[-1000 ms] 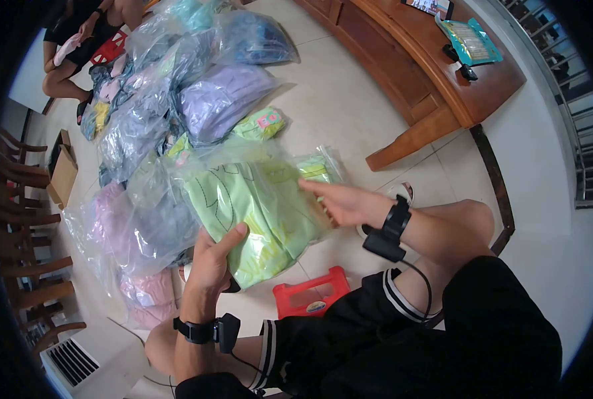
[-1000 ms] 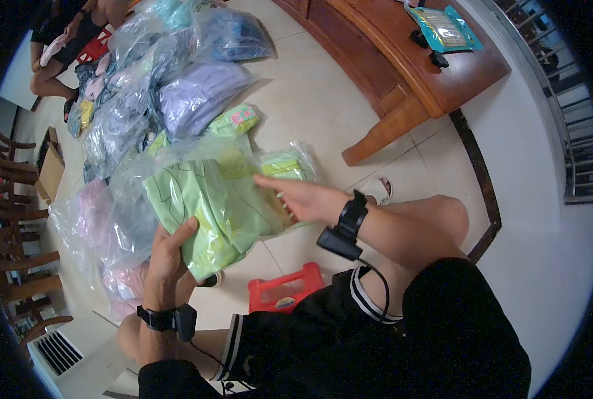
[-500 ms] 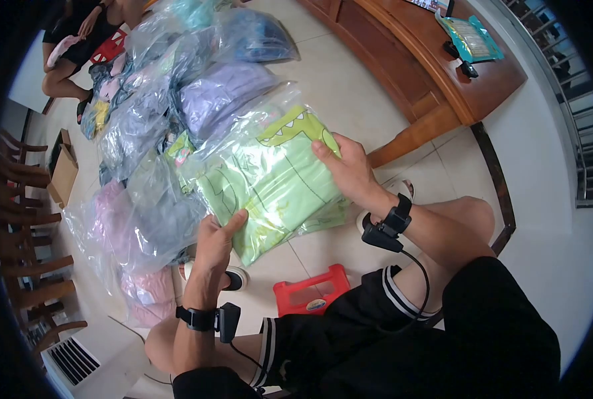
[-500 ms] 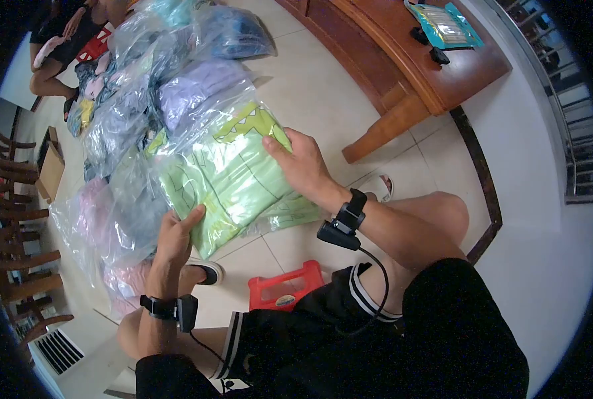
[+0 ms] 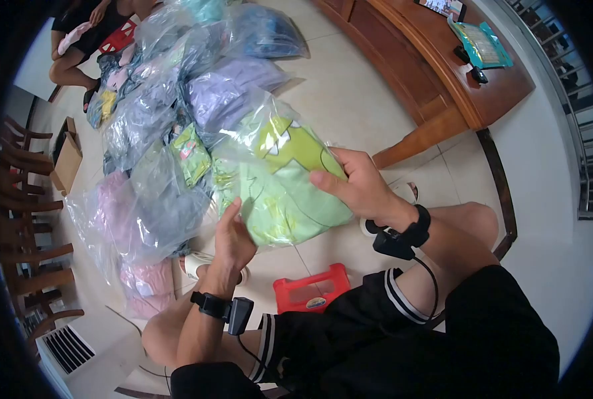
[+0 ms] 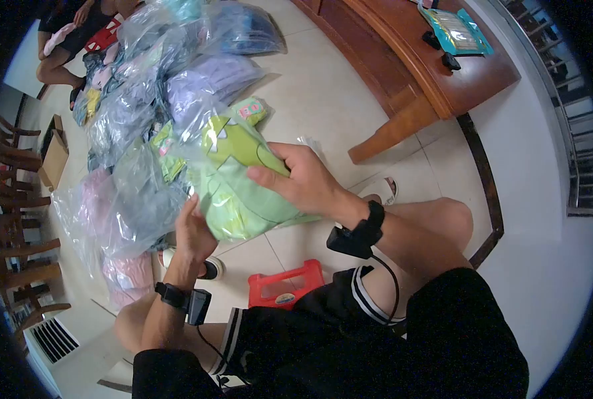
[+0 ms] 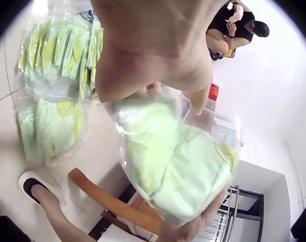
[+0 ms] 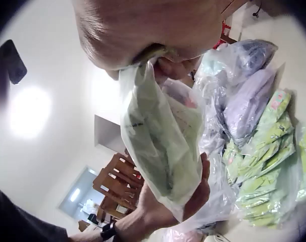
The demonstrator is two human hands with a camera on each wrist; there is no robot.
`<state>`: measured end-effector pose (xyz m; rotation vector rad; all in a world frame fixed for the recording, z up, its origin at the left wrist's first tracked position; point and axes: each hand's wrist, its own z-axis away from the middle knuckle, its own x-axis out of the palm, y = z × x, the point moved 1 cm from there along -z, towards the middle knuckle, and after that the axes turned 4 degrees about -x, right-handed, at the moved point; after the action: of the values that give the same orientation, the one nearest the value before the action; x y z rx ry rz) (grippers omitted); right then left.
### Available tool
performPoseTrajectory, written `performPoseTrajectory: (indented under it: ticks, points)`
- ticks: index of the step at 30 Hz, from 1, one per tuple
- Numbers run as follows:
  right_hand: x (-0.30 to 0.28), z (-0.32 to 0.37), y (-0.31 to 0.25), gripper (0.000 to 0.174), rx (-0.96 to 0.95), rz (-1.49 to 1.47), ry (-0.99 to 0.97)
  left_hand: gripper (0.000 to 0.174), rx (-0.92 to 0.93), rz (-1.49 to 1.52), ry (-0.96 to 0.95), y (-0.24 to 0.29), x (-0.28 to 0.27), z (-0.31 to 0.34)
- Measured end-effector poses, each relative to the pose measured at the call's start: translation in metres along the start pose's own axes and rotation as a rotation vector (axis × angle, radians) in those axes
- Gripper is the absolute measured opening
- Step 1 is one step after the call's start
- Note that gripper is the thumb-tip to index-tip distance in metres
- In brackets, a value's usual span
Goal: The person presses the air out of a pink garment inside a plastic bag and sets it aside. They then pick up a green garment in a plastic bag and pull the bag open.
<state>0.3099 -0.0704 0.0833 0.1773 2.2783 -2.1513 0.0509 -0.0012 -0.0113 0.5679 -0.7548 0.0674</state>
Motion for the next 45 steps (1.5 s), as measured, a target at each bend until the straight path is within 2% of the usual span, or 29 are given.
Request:
performPoseTrajectory:
  ticks: [5,8,12,15,18,21,22,24,25,28,30,33,35,36,39,42,45]
  points:
    - [-0.021,-0.008,0.004,0.042,0.085,0.006,-0.138,0.069,0.114,0.060,-0.034,0.018,-0.012,-0.004]
    - [-0.031,-0.009,0.012,0.041,0.078,0.033,-0.160,0.058,0.169,0.069,-0.082,0.034,-0.008,-0.002]
    - [-0.043,-0.013,0.032,0.047,0.100,0.162,-0.164,0.039,0.300,-0.128,0.032,0.046,-0.007,-0.005]
    - [-0.040,-0.013,0.052,0.045,0.128,0.221,0.052,0.033,0.337,-0.326,0.168,0.046,0.007,0.003]
    - [-0.052,-0.017,0.048,0.038,0.500,0.159,-0.154,0.028,0.388,-0.561,0.231,0.042,0.002,0.006]
    - [-0.055,-0.018,0.062,0.033,0.470,0.069,-0.143,0.027,0.477,-0.959,0.257,0.045,0.019,0.020]
    - [-0.057,-0.020,0.068,0.045,0.486,-0.014,-0.157,0.024,0.526,-1.010,0.224,0.043,0.022,0.021]
    - [-0.048,-0.016,0.072,0.055,0.311,0.231,-0.018,0.021,0.628,-1.120,0.172,0.041,0.026,0.025]
    - [-0.040,-0.014,0.070,0.060,0.221,0.347,0.047,0.019,0.613,-1.208,0.151,0.042,0.032,0.029]
    - [-0.011,-0.005,0.052,0.074,-0.322,0.825,-0.107,0.014,0.573,-1.389,0.066,0.035,0.047,0.037]
    - [0.013,0.009,0.045,0.059,-0.432,0.682,-0.186,0.015,0.558,-1.430,0.017,0.028,0.053,0.038]
    - [0.030,0.018,0.045,0.031,-0.297,0.644,-0.459,0.014,0.553,-1.474,-0.071,0.023,0.054,0.041]
    - [0.030,0.018,0.044,0.019,-0.184,0.621,-0.454,0.013,0.576,-1.489,-0.091,0.021,0.058,0.044]
    - [0.029,0.017,0.044,0.018,-0.128,0.609,-0.454,0.012,0.574,-1.502,-0.087,0.020,0.058,0.045]
    - [0.025,0.017,0.047,0.019,-0.195,0.672,-0.472,0.011,0.611,-1.527,-0.109,0.019,0.051,0.042]
    - [0.025,0.020,0.046,0.022,-0.090,0.777,-0.573,0.008,0.618,-1.575,-0.067,0.017,0.051,0.040]
    - [0.025,0.025,0.055,0.023,-0.129,0.822,-0.582,0.007,0.611,-1.717,-0.078,0.013,0.048,0.039]
